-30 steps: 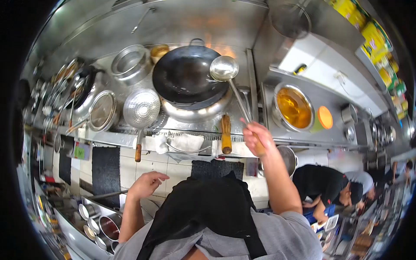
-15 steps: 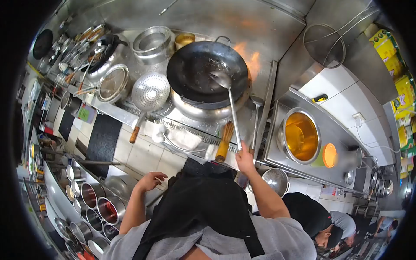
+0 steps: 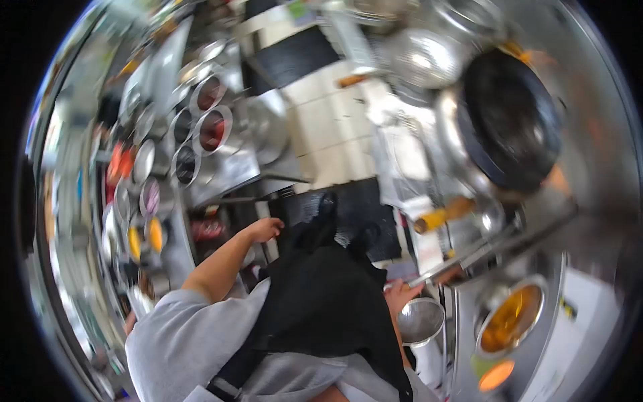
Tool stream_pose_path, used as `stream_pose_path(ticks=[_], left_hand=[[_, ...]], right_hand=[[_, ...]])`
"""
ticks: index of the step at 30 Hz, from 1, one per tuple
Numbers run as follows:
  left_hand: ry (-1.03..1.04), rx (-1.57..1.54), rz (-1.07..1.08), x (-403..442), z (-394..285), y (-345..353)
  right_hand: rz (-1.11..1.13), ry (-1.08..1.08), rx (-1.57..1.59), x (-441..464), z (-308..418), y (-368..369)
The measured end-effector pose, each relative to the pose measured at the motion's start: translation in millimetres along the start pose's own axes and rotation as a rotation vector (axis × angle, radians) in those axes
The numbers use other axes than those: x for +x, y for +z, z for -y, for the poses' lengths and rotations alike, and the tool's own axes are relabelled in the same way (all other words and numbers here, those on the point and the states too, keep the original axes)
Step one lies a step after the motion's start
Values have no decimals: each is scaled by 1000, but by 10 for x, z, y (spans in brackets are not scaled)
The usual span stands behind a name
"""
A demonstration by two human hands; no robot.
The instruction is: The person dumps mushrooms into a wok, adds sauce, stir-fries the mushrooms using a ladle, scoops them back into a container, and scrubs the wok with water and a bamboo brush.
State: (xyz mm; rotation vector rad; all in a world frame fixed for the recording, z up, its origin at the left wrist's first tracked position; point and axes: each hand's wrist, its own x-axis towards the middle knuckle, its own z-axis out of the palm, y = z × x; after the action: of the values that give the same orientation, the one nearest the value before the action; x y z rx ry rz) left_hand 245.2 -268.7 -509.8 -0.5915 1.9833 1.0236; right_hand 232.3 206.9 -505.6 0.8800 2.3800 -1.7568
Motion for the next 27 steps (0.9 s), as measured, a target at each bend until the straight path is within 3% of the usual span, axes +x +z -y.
stream_pose_path(ticks=[1, 3, 4, 7, 11, 15, 18, 20, 21, 23, 27], left_hand=[[61, 101, -165, -101, 267, 28], [3, 21, -307, -233, 727, -7], [-9, -1, -334, -363, 770, -95], [-12, -181, -715, -870, 676, -380], [-35, -381, -1415, -1456, 1202, -661], [-313, -600, -1875, -2253, 2161, -747], [-716, -776, -2209, -2652, 3793, -394], [-779, -1651, -2299, -3275, 3913, -430], [-858, -1862, -2252, -3445, 4136, -388], [-625, -2197, -2052, -3562, 4631, -204], [-530, -2090, -2152, -3506, 5119, -72]], right_hand=[[10, -61, -115, -24, -88, 54], [8, -185, -345, -53, -233, 193], [-32, -198, -443, -12, -359, 210], [-34, -260, -515, 296, -746, 245], [27, -314, -617, 498, -795, 336], [113, -334, -769, 409, -323, 557], [258, -328, -852, 290, 125, 862], [387, -311, -886, 199, 433, 1098], [462, -301, -907, 130, 602, 1242], [605, -283, -928, -24, 901, 1549], [847, -216, -952, -304, 1255, 2274]])
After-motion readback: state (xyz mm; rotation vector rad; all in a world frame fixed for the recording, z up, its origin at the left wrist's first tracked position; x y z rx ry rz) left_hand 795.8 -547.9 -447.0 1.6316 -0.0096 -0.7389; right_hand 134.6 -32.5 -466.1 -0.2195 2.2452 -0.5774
